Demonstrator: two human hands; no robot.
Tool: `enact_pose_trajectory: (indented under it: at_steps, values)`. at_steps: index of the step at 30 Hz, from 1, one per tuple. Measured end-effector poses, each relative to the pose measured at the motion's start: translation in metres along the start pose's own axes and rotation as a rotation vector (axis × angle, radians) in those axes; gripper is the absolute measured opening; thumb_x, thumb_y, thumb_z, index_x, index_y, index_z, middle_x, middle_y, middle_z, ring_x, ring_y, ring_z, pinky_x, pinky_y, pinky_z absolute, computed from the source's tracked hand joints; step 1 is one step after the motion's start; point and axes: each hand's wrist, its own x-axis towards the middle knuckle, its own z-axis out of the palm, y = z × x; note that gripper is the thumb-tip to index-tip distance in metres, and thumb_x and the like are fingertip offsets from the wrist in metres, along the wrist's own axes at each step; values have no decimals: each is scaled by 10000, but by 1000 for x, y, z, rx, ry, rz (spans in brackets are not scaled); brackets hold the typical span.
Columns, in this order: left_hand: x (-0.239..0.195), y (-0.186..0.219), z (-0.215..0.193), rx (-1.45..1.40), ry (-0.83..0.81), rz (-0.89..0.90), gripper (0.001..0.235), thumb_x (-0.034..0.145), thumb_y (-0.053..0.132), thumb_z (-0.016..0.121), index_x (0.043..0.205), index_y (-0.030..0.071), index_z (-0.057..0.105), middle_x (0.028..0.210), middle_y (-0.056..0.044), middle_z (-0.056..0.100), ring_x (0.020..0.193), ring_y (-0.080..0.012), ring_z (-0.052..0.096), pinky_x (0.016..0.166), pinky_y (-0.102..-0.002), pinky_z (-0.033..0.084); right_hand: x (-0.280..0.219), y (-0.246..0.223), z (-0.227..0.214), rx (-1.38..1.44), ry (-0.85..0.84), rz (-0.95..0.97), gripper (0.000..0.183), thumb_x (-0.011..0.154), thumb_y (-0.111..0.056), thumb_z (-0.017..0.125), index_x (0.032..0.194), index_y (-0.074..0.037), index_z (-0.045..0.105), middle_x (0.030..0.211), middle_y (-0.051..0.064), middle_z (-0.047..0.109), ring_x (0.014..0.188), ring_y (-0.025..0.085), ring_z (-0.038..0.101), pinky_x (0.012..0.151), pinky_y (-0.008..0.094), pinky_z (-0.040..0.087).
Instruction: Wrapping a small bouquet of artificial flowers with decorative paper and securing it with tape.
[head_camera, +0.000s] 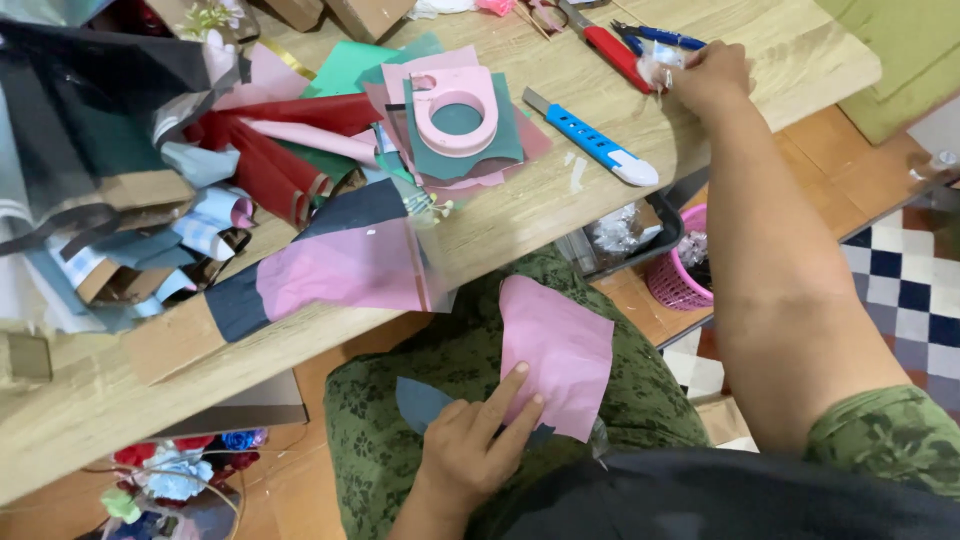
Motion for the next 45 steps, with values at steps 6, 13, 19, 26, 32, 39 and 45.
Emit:
enact_pose_trajectory:
  at_steps: [6,13,19,26,32,39,45]
  values:
    - [9,13,-12,35,104,14,105,1011,124,658,1090,123,727,1275,-141,720,488,-139,448,496,-298,417,32,36,24,223,142,-255,332,871,-475,558,935,-264,807,977,77,749,932,308,659,785,492,491]
    - [12,24,-26,81,77,60,49,1025,131,703,1066,105,712,1296,-181,708,506,-157,422,501,-316,375,-31,-9,0,246,-18,74,167,878,-286,737,775,-309,608,851,-58,590,857,150,561,658,340,458]
    - [7,27,-39,145,82,38,67,1011,113,719,1075,101,736,1302,-176,704,521,-159,458,503,-311,394,-9,3,25,305,150,-31,281,749,-146,584,949,-320,490,1039,-62,577,974,191,514,791,338,470]
    - [5,27,-38,151,106,28,68,1029,114,665,1051,106,730,1281,-159,716,513,-150,451,503,-299,378,17,35,47,205,225,-461,281,1126,-262,527,1031,-202,785,1184,108,550,1121,327,490,983,511,358]
    - [10,29,-33,133,122,64,36,1032,124,696,1057,116,720,1264,-158,723,536,-147,466,526,-299,386,-7,38,33,481,304,-717,153,1118,-104,555,1266,-70,567,1237,115,431,1110,283,514,966,432,474]
    - [-2,26,-40,188,110,25,133,1046,136,627,1110,115,743,1325,-169,688,565,-169,523,548,-319,429,-62,25,21,663,311,-672,165,1090,-123,584,1255,-114,585,1235,84,502,1094,220,557,943,358,437]
    - [5,13,-60,455,234,15,190,1060,161,669,1246,152,707,1311,-161,693,526,-125,437,534,-281,424,-191,6,6,988,-17,-908,165,1073,30,575,1192,-82,550,1238,87,564,1167,197,529,1057,325,443]
